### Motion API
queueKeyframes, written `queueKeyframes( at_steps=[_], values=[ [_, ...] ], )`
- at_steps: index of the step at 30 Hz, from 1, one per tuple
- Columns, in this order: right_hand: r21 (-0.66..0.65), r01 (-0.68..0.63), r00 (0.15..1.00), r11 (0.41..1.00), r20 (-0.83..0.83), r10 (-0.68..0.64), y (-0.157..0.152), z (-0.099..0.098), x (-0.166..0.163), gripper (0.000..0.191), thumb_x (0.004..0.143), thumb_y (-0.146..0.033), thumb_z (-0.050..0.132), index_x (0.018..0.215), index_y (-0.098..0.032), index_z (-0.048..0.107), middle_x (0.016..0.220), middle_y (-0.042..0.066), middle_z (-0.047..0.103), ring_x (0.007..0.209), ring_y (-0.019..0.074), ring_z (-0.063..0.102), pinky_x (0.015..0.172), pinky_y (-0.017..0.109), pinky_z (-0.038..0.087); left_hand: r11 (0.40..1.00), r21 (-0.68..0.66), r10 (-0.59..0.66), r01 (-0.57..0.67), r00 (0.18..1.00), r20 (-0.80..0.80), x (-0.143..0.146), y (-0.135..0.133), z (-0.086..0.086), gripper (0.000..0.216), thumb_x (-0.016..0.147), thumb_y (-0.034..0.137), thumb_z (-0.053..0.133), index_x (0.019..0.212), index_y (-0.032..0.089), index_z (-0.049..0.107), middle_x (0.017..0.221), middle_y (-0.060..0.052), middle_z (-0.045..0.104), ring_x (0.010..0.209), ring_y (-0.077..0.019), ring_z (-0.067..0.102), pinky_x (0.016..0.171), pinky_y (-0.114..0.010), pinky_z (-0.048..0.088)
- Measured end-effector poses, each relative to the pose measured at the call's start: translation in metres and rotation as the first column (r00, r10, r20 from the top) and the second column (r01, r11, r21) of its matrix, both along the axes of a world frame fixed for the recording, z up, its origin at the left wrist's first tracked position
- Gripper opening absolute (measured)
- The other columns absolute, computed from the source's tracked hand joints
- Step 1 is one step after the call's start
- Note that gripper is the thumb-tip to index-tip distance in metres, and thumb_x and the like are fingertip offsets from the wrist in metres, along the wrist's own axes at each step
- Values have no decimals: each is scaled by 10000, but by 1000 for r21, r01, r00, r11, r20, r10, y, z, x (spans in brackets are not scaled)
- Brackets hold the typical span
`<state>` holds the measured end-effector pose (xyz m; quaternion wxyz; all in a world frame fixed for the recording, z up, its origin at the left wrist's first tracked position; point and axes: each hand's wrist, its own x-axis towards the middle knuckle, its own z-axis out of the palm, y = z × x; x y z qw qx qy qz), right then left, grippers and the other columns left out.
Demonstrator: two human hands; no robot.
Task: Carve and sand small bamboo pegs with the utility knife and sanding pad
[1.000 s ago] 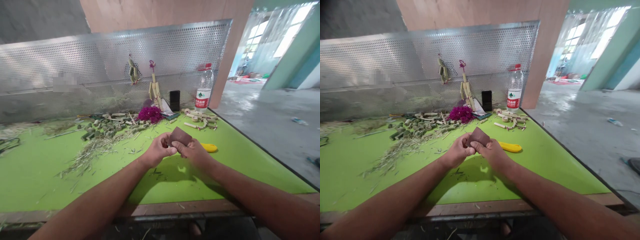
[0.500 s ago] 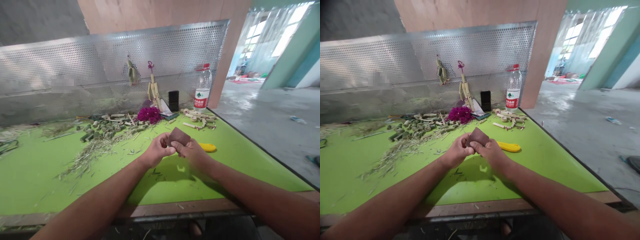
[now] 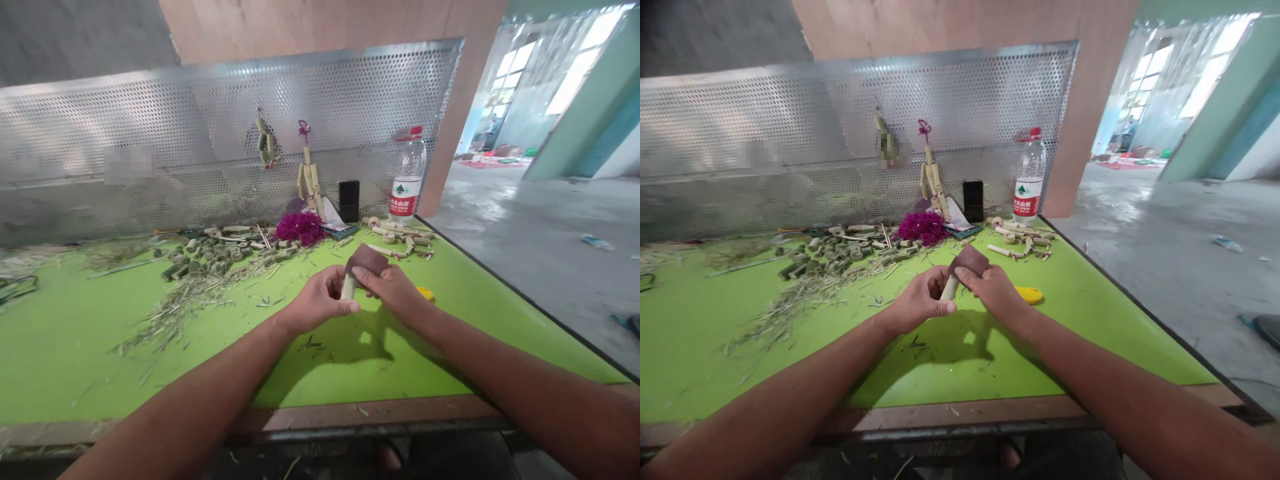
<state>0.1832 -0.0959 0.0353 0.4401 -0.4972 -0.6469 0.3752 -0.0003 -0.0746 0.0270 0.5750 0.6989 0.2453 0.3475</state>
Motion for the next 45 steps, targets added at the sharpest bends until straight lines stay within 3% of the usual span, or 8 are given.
queueKeyframes(
  at_steps=[11, 15, 19, 23, 30, 35, 39, 45],
  values=[
    [1, -112, 992, 994, 57, 112, -1, -6, -2, 350, 786, -504, 646, 651, -182, 639, 565, 7, 574, 538, 136, 483, 502, 269, 356, 999, 52, 2, 4, 994, -106, -3, 5, -4, 548, 653, 405, 830, 1032, 132, 544, 856, -35, 567, 741, -137, 525, 630, -248, 402],
    [-15, 44, 991, 999, 129, -41, -1, -5, -1, 484, 769, -525, 648, 462, -201, 462, 417, -47, 360, 421, 87, 313, 434, 260, 245, 995, 74, 77, -64, 979, -188, -4, 5, -4, 510, 638, 420, 834, 943, 143, 534, 751, 10, 509, 649, -111, 467, 560, -228, 354],
    [-44, -120, 988, 992, 93, 124, -3, -4, -2, 358, 792, -505, 632, 648, -177, 623, 527, -20, 511, 492, 108, 418, 473, 256, 296, 994, 105, 26, -9, 988, -155, -4, 5, -4, 540, 647, 392, 836, 1028, 136, 553, 825, -31, 551, 724, -135, 511, 612, -245, 392],
    [-49, 47, 987, 998, 159, -38, -2, -1, -2, 467, 771, -539, 634, 494, -196, 481, 435, -54, 348, 432, 84, 295, 450, 266, 222, 994, 91, 68, -53, 984, -165, -3, 5, -4, 523, 633, 409, 843, 955, 135, 535, 756, 8, 506, 655, -106, 460, 566, -226, 358],
    [-29, 48, 985, 998, 167, -43, -1, -1, 0, 466, 760, -545, 650, 495, -188, 510, 433, -48, 378, 428, 88, 324, 446, 262, 240, 998, 42, 49, -43, 986, -159, -2, 4, -3, 541, 635, 422, 840, 973, 126, 539, 768, 7, 524, 671, -111, 485, 580, -224, 373],
    [-67, -148, 989, 987, 21, 149, 0, -5, 0, 356, 796, -518, 635, 708, -173, 647, 575, -12, 559, 530, 120, 470, 513, 260, 350, 1000, 29, -7, 10, 996, -90, -2, 4, -3, 554, 657, 383, 835, 1041, 112, 542, 855, -26, 563, 741, -124, 520, 628, -233, 405],
    [17, 133, 990, 991, -43, -132, 13, -6, 9, 460, 755, -583, 657, 562, -181, 546, 481, -26, 481, 488, 113, 425, 510, 270, 348, 997, -3, -80, 80, 996, 36, 1, 2, -4, 581, 644, 327, 852, 1096, 126, 545, 841, -5, 525, 693, -92, 472, 583, -206, 370],
    [172, -1, 964, 985, -261, 47, 17, -5, 10, 352, 785, -529, 675, 779, -180, 632, 598, -10, 584, 558, 128, 526, 564, 271, 454, 992, -44, -102, 115, 967, 232, 2, 8, -10, 660, 645, 308, 856, 1203, 181, 529, 953, -43, 561, 772, -110, 509, 646, -212, 397]
  ],
)
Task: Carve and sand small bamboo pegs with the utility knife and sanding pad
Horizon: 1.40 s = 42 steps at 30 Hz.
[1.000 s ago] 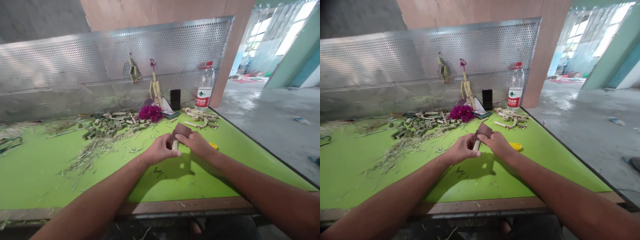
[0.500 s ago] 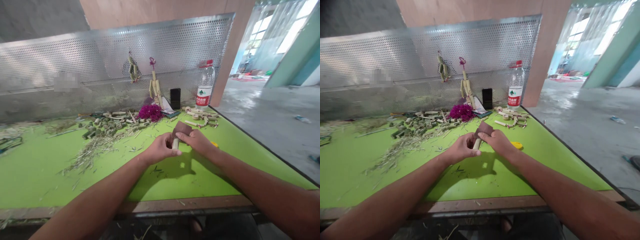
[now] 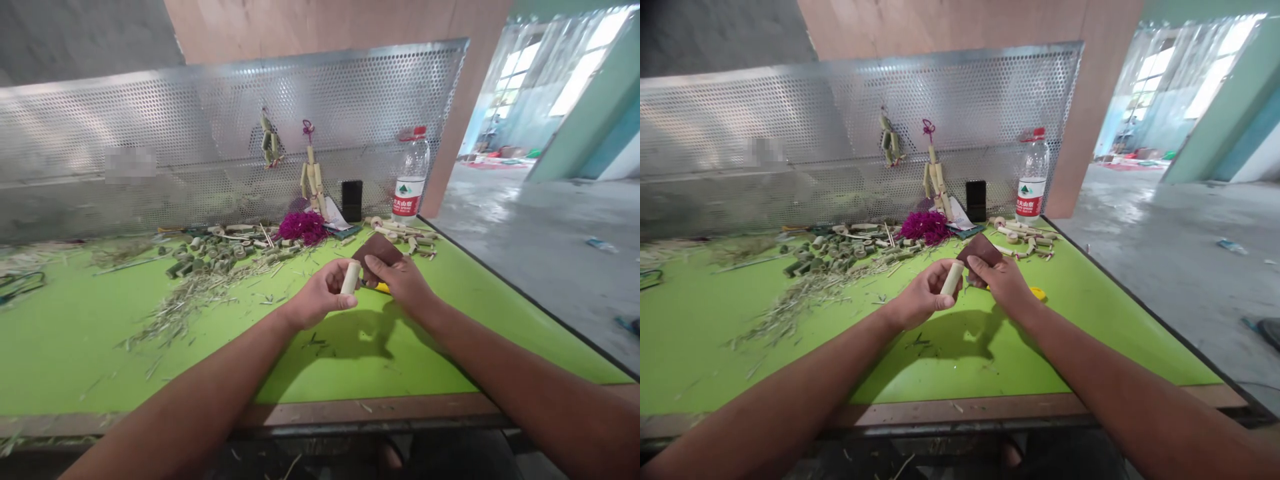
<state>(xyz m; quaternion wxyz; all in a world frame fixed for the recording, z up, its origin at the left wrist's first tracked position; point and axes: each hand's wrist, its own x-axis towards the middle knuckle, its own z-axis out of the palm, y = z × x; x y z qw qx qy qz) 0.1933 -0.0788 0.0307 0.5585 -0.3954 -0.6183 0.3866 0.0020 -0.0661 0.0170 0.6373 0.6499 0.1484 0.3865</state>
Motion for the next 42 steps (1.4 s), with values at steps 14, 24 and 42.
queueKeyframes(
  at_steps=[14, 24, 42],
  values=[
    [-244, -172, 920, 954, -386, 67, 7, -10, -4, 305, 627, -294, 840, 870, -164, 709, 773, 46, 725, 635, 154, 654, 591, 269, 557, 983, 105, 165, -151, 977, -134, 1, 10, 1, 729, 651, 314, 840, 1258, 148, 472, 1032, -71, 585, 885, -167, 573, 720, -258, 457],
    [-232, -96, 983, 968, -176, 56, 7, -11, -13, 387, 583, -298, 842, 922, -154, 722, 833, 47, 730, 716, 169, 656, 660, 302, 545, 868, 464, 409, -177, 786, -464, -5, 0, 9, 697, 760, 329, 734, 1348, 180, 390, 1029, -98, 654, 867, -215, 643, 716, -334, 517],
    [5, -13, 993, 1000, 115, 13, 0, 1, -12, 336, 700, -452, 754, 818, -159, 640, 605, -13, 615, 484, 101, 504, 471, 238, 437, 958, 270, 191, -95, 913, -359, -1, 3, 8, 605, 709, 351, 775, 1202, 131, 503, 944, -54, 601, 789, -156, 554, 672, -262, 444]
  ],
)
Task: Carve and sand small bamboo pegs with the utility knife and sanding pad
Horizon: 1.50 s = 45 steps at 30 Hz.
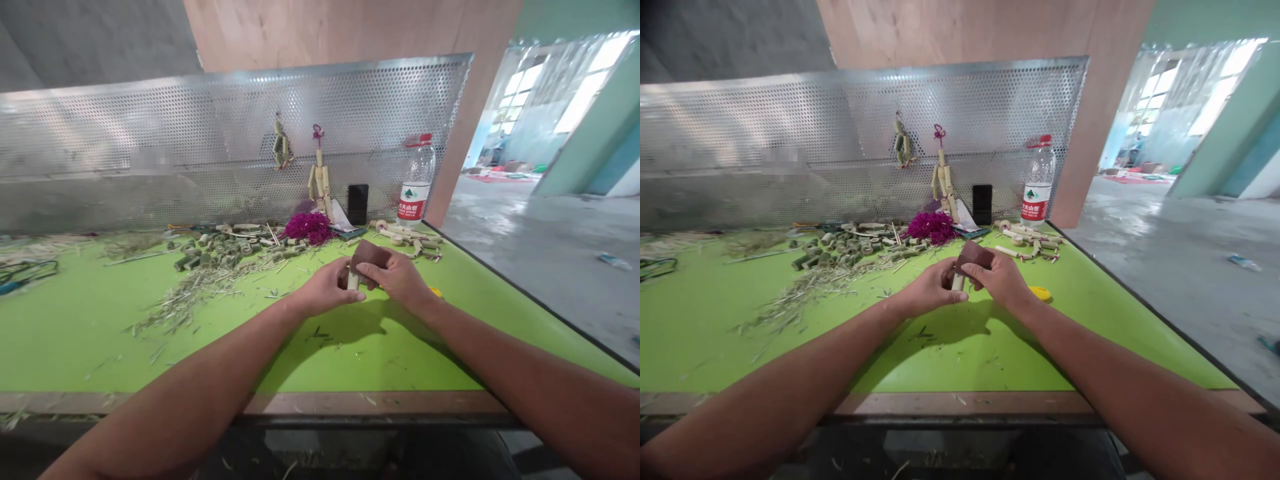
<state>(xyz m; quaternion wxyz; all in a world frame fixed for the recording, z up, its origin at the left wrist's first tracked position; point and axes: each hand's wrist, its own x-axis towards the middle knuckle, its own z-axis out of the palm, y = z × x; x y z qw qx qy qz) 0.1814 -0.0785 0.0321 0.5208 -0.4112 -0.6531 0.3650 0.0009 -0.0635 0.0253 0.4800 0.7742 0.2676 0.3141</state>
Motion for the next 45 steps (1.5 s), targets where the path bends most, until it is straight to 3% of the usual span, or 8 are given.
queueKeyframes(
  at_steps=[7, 12, 17, 28, 36, 39, 43, 45],
  values=[
    [52, 95, 988, 994, 115, -101, -10, -3, -3, 331, 754, -490, 689, 703, -173, 606, 484, -37, 517, 420, 100, 448, 420, 237, 357, 999, 6, 35, -35, 999, 30, -1, 3, 0, 644, 675, 410, 809, 1177, 118, 530, 779, 13, 527, 676, -110, 483, 592, -220, 378],
    [-44, -66, 987, 997, 143, 72, -7, -8, -3, 354, 741, -511, 690, 679, -178, 585, 437, -54, 478, 381, 88, 399, 394, 231, 300, 998, -12, -62, 64, 991, 120, -3, 6, -1, 593, 687, 422, 805, 1110, 99, 543, 929, -69, 610, 822, -159, 578, 700, -265, 463],
    [4, 42, 994, 999, 106, -42, -3, -7, 2, 362, 744, -513, 689, 665, -174, 592, 458, -48, 481, 408, 78, 378, 412, 226, 276, 1000, -15, -17, 17, 999, 29, -2, 5, -3, 609, 675, 459, 805, 1107, 116, 546, 801, -10, 557, 682, -116, 544, 600, -245, 475],
    [-20, -41, 989, 999, 141, 43, -4, -4, 1, 334, 737, -491, 694, 780, -160, 681, 581, -21, 579, 490, 91, 405, 481, 237, 310, 999, -28, 15, -16, 1000, -4, -3, 3, -1, 611, 691, 490, 786, 1105, 119, 533, 755, 1, 567, 632, -110, 601, 561, -233, 520],
    [-83, -30, 992, 996, 116, 40, -3, -4, 4, 340, 753, -502, 690, 776, -163, 696, 462, -65, 454, 446, 86, 347, 473, 239, 283, 998, -63, 25, -24, 1000, 5, -2, 1, -3, 621, 686, 490, 792, 1102, 114, 525, 770, -19, 597, 640, -124, 618, 551, -239, 525],
    [-91, -110, 986, 990, 115, 120, -4, -5, 2, 337, 737, -490, 704, 775, -155, 699, 524, -38, 535, 503, 103, 434, 508, 241, 336, 999, -47, 17, -16, 1000, 11, -2, 1, -1, 622, 682, 471, 801, 1109, 111, 529, 739, -7, 587, 618, -119, 611, 534, -227, 514],
    [-6, -22, 998, 1000, 55, 22, -3, -7, 2, 326, 745, -477, 700, 790, -155, 697, 661, -3, 643, 605, 129, 531, 569, 250, 397, 998, -67, 11, -9, 1000, 25, -2, 1, 0, 597, 687, 485, 791, 1073, 125, 514, 753, -13, 599, 627, -138, 633, 532, -243, 526],
    [-7, -81, 994, 997, 78, 82, -2, -8, 2, 308, 771, -459, 685, 829, -158, 707, 718, 12, 680, 641, 144, 570, 601, 261, 423, 999, -50, 4, -3, 1000, 30, -3, 1, -1, 578, 683, 486, 794, 1041, 123, 522, 748, -15, 599, 612, -130, 624, 526, -239, 522]
  ],
)
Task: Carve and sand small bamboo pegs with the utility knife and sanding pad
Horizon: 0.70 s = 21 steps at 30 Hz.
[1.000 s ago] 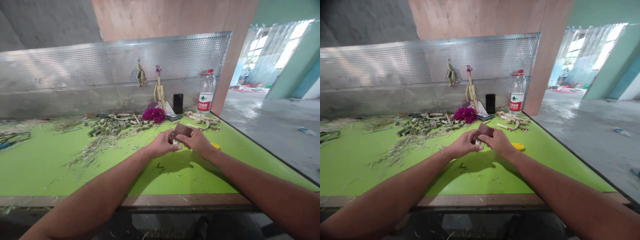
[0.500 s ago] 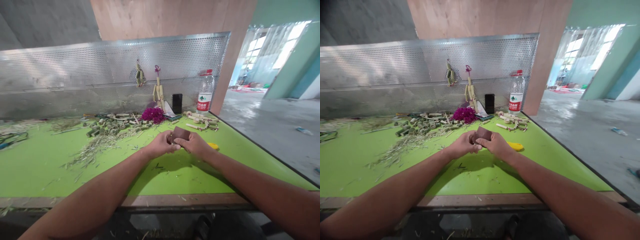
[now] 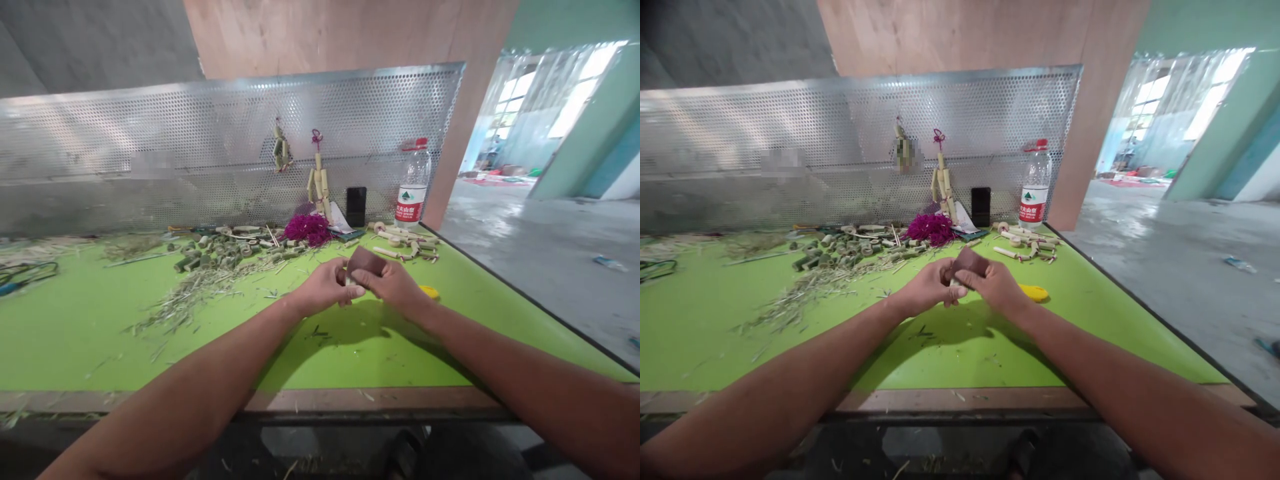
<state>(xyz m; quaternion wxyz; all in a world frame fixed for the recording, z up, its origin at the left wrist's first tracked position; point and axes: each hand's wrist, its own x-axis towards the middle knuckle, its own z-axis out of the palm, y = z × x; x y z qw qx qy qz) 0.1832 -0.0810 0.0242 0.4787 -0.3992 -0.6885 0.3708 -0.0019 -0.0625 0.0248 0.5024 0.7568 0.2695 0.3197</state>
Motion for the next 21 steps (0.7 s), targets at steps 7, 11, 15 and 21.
queueKeyframes(
  at_steps=[7, 11, 15, 21],
  values=[
    [33, 7, 1000, 999, 14, -8, 0, -1, 1, 280, 781, -431, 685, 868, -167, 715, 821, 40, 728, 754, 195, 644, 707, 308, 476, 1000, 12, 2, -1, 999, -32, 0, 2, -3, 590, 682, 486, 794, 1062, 123, 526, 706, -9, 601, 580, -132, 622, 512, -238, 514],
    [0, -34, 998, 999, 57, 34, -1, 0, 1, 289, 769, -443, 692, 827, -160, 711, 762, 38, 720, 702, 190, 636, 657, 296, 470, 999, 27, 21, -20, 999, -44, 0, 1, -3, 565, 686, 494, 787, 1017, 113, 533, 684, -7, 592, 563, -124, 604, 505, -237, 510],
    [-2, -22, 999, 1000, 38, 22, -2, 1, 1, 343, 773, -490, 678, 848, -157, 711, 790, 41, 717, 709, 181, 620, 670, 295, 468, 1000, 6, -4, 4, 1000, -24, 0, 0, -2, 605, 681, 488, 794, 1073, 114, 525, 734, -17, 601, 587, -124, 617, 515, -237, 519],
    [-30, 146, 979, 989, 146, -140, 3, -2, 4, 479, 733, -630, 655, 691, -153, 651, 576, 10, 586, 555, 147, 499, 547, 282, 390, 1000, -15, 3, -3, 1000, 3, 1, -1, 0, 603, 662, 494, 803, 1031, 122, 505, 717, -3, 594, 590, -131, 622, 519, -243, 527]
  ],
)
